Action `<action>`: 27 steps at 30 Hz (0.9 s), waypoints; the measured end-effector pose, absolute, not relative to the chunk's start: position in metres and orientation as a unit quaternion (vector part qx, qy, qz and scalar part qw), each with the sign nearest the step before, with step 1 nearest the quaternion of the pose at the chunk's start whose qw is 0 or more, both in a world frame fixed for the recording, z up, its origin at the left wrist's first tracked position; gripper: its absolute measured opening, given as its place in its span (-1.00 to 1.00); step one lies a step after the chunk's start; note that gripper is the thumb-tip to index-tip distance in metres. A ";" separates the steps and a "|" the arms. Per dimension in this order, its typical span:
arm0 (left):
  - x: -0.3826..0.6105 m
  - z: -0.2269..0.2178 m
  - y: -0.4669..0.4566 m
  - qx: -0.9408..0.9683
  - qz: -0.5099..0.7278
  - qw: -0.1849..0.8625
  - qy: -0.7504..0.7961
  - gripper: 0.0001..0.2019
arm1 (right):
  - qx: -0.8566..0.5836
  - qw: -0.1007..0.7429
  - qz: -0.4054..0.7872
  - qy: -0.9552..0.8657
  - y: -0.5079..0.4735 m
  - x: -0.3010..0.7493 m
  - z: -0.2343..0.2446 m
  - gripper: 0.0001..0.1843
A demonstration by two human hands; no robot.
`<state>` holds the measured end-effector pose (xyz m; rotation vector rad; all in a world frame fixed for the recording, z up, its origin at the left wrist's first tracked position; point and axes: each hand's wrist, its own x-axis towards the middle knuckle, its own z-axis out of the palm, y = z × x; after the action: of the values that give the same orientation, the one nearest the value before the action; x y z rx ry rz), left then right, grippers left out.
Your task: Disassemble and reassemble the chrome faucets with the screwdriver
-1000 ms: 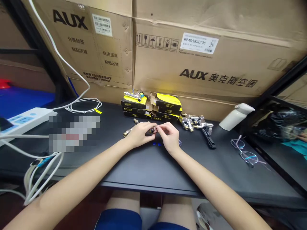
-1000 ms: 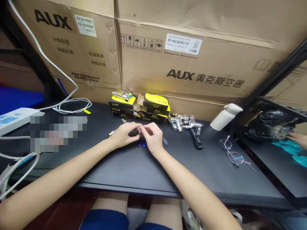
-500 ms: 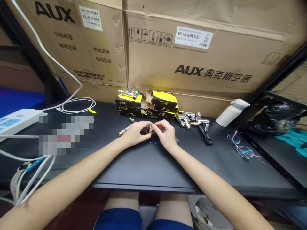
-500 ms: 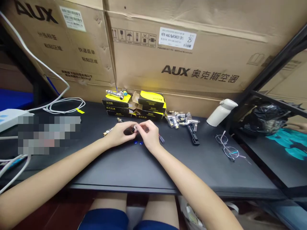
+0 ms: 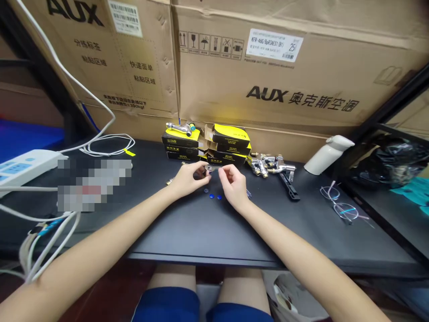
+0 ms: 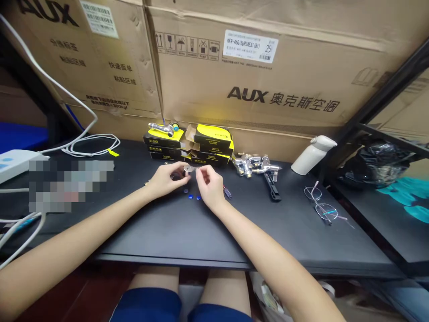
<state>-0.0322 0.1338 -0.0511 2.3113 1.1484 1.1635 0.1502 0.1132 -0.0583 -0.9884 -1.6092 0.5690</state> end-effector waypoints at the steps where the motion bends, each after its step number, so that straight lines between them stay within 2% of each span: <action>1: -0.033 -0.051 0.135 0.795 0.412 0.163 0.415 -0.68 | -0.416 0.533 0.230 -0.700 0.113 0.150 -0.059 -0.74; 6: -0.035 -0.051 0.138 0.776 0.424 0.171 0.434 -0.66 | -0.407 0.426 0.155 -0.793 0.113 0.151 -0.057 -0.78; 9: -0.034 -0.051 0.138 0.782 0.415 0.161 0.436 -0.68 | -0.482 0.390 0.062 -0.783 0.117 0.163 -0.047 -0.83; 11: -0.034 -0.052 0.138 0.780 0.416 0.149 0.443 -0.69 | -0.569 0.306 -0.007 -0.763 0.120 0.175 -0.037 -0.83; 13: -0.035 -0.052 0.140 0.777 0.417 0.138 0.451 -0.71 | -0.663 0.170 -0.013 -0.729 0.122 0.187 -0.029 -0.72; 15: -0.035 -0.053 0.141 0.776 0.415 0.134 0.457 -0.72 | -0.696 0.116 0.004 -0.708 0.122 0.193 -0.025 -0.75; 19: -0.038 -0.054 0.144 0.783 0.400 0.112 0.463 -0.73 | -0.683 0.100 0.028 -0.723 0.119 0.189 -0.022 -0.98; 23: -0.042 -0.054 0.147 0.796 0.380 0.092 0.463 -0.76 | -0.671 0.112 0.043 -0.732 0.116 0.180 -0.020 -0.87; 25: -0.044 -0.054 0.149 0.796 0.377 0.089 0.464 -0.75 | -0.644 0.172 0.054 -0.743 0.116 0.178 -0.021 -0.82; 27: -0.045 -0.055 0.150 0.798 0.374 0.089 0.465 -0.74 | -0.581 0.272 0.074 -0.764 0.116 0.176 -0.025 -0.81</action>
<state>-0.0452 0.1500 -0.0545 2.3733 1.3843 1.1125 0.1755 0.1164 -0.0253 -1.5636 -2.0554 0.1986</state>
